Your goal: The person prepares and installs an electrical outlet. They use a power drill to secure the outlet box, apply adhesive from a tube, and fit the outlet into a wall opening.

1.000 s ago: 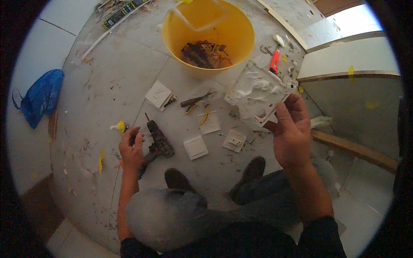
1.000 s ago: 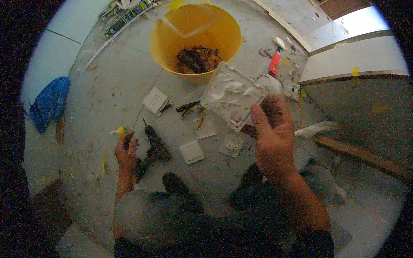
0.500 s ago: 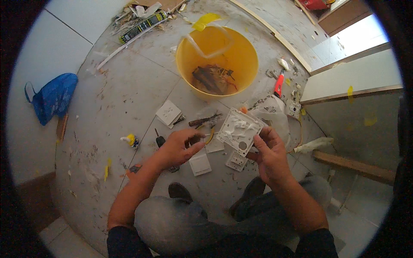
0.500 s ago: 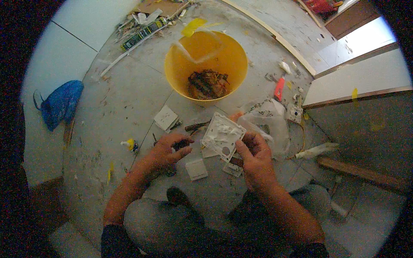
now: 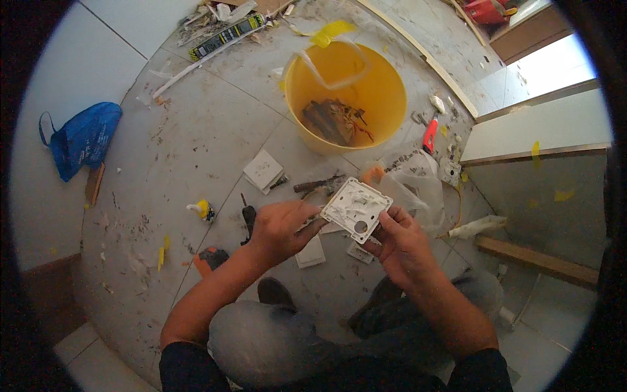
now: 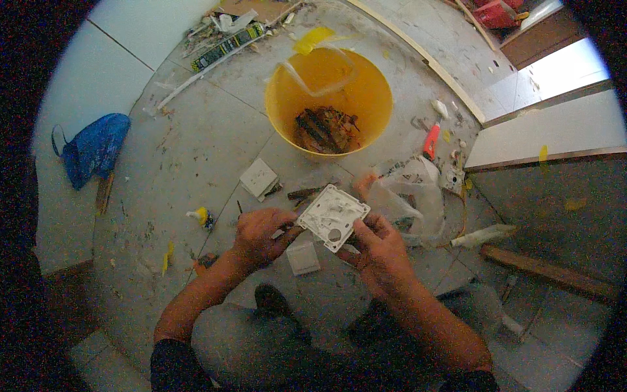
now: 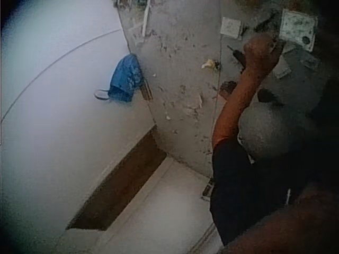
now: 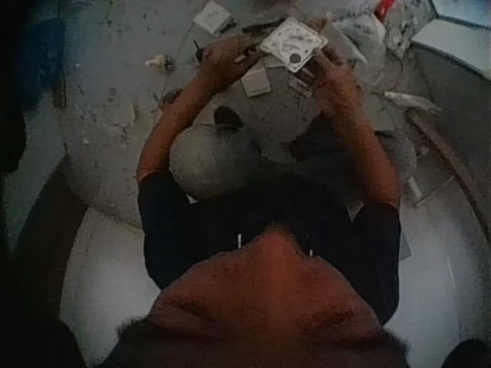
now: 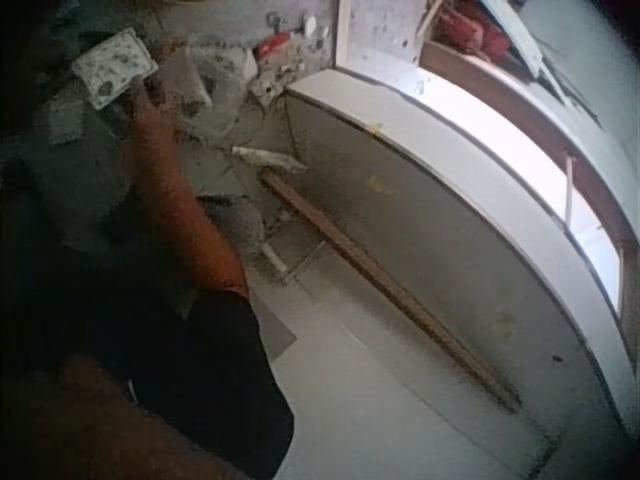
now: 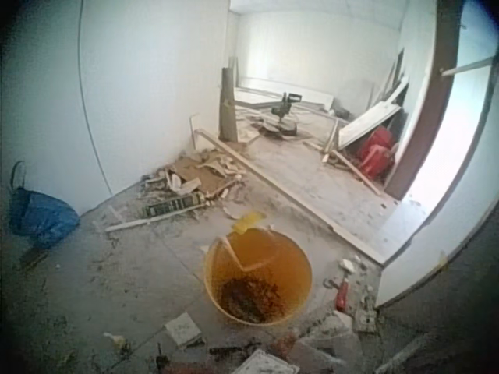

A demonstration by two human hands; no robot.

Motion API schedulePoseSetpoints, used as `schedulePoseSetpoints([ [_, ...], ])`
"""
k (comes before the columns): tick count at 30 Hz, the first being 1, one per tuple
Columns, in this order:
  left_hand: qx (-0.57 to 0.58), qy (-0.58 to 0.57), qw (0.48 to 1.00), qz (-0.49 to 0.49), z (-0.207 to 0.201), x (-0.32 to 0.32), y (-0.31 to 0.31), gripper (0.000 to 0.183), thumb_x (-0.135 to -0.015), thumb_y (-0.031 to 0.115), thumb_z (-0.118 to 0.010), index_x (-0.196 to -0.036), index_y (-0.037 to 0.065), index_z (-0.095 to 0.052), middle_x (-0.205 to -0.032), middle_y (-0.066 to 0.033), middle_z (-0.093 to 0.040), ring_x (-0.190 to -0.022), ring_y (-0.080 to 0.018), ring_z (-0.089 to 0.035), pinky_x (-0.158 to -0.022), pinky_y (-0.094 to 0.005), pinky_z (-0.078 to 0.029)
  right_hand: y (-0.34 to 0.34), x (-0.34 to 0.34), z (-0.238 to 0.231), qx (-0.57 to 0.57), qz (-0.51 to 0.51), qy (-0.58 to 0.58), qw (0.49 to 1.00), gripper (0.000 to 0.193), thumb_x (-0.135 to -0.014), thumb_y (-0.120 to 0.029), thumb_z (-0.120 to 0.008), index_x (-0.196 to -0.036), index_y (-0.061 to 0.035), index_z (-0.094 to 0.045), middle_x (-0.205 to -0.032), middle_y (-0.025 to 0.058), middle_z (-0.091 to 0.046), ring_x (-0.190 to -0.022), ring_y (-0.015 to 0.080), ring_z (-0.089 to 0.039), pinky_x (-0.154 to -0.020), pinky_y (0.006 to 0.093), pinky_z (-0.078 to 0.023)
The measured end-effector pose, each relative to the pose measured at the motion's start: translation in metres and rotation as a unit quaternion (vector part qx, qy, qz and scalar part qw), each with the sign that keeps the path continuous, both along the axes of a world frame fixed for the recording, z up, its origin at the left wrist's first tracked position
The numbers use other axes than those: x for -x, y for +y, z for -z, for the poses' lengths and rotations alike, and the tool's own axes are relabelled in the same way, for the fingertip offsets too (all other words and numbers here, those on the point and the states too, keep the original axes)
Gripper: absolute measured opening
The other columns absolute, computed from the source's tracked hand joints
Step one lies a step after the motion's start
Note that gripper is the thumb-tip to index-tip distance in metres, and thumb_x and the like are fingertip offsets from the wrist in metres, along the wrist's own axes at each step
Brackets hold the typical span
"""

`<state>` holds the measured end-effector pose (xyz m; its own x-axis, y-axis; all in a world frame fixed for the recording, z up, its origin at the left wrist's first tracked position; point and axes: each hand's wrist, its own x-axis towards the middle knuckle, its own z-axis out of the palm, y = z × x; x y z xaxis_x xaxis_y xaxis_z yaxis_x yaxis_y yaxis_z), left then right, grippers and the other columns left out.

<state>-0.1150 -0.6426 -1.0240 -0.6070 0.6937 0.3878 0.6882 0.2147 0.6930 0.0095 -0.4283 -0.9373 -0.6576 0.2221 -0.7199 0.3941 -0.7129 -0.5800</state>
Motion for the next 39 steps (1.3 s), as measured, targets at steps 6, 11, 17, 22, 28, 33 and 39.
schedulePoseSetpoints([
  [6,-0.032,0.091,0.995,-0.002,-0.001,0.001,-0.001,0.026,-0.078,0.012,-0.085,-0.097,0.005,-0.069,-0.083,-0.0107,-0.071,-0.069,-0.0274,-0.070,-0.059,-0.0376,-0.057,-0.004,0.002,0.007,0.028,-0.001,0.014,1.000,0.020,-0.105,-0.022,-0.062,-0.120,-0.0090,-0.057,-0.123,0.0095,-0.069,-0.113,0.0231,-0.068,-0.095,0.0452,-0.059],
  [11,0.015,0.130,0.991,0.010,0.006,-0.002,-0.009,0.025,-0.079,0.009,-0.083,-0.098,0.004,-0.069,-0.083,-0.0111,-0.072,-0.069,-0.0274,-0.071,-0.059,-0.0372,-0.057,-0.006,0.001,0.014,0.051,0.002,0.012,0.999,0.020,-0.106,-0.020,-0.062,-0.118,-0.0071,-0.054,-0.122,0.0110,-0.069,-0.112,0.0239,-0.068,-0.097,0.0467,-0.059],
  [17,-0.010,0.187,0.982,0.026,0.004,0.002,-0.013,0.018,-0.083,0.008,-0.078,-0.097,0.002,-0.069,-0.083,-0.0108,-0.072,-0.068,-0.0279,-0.070,-0.059,-0.0362,-0.057,-0.014,0.008,0.003,0.048,0.006,0.005,0.999,0.020,-0.107,-0.027,-0.060,-0.112,-0.0079,-0.057,-0.104,0.0066,-0.067,-0.097,0.0219,-0.069,-0.092,0.0446,-0.060],
  [22,-0.027,-0.206,0.974,-0.092,-0.001,-0.005,-0.007,0.014,-0.093,0.010,-0.074,-0.096,-0.002,-0.067,-0.081,-0.0116,-0.073,-0.070,-0.0200,-0.072,-0.063,-0.0339,-0.058,-0.019,0.002,0.006,-0.053,-0.056,-0.017,0.997,0.023,-0.107,-0.032,-0.059,-0.109,-0.0091,-0.057,-0.090,0.0017,-0.057,-0.088,0.0169,-0.062,-0.086,0.0400,-0.061],
  [28,-0.084,-0.457,0.882,-0.080,-0.027,-0.007,-0.005,0.014,-0.097,0.010,-0.071,-0.095,-0.003,-0.066,-0.081,-0.0101,-0.073,-0.073,-0.0136,-0.072,-0.068,-0.0286,-0.059,-0.032,-0.004,0.007,-0.386,-0.090,0.077,0.915,0.026,-0.100,-0.016,-0.069,-0.118,-0.0035,-0.055,-0.105,0.0098,-0.058,-0.092,0.0207,-0.063,-0.075,0.0379,-0.062],
  [33,-0.070,-0.380,0.920,-0.057,-0.090,0.011,0.005,0.013,-0.095,0.010,-0.073,-0.095,-0.002,-0.067,-0.080,-0.0102,-0.073,-0.072,-0.0144,-0.073,-0.067,-0.0295,-0.058,-0.015,0.012,-0.040,-0.577,-0.112,0.137,0.797,0.043,-0.088,-0.014,-0.080,-0.121,-0.0029,-0.055,-0.109,0.0136,-0.057,-0.098,0.0239,-0.062,-0.075,0.0357,-0.061],
  [39,-0.014,-0.140,0.989,-0.037,-0.239,0.011,0.039,0.012,-0.087,0.007,-0.078,-0.094,0.002,-0.070,-0.077,-0.0112,-0.071,-0.066,-0.0225,-0.071,-0.061,-0.0333,-0.055,-0.005,0.028,-0.178,-0.658,-0.079,0.131,0.737,0.051,-0.082,-0.020,-0.087,-0.120,-0.0026,-0.058,-0.109,0.0154,-0.058,-0.095,0.0281,-0.062,-0.071,0.0352,-0.058],
])
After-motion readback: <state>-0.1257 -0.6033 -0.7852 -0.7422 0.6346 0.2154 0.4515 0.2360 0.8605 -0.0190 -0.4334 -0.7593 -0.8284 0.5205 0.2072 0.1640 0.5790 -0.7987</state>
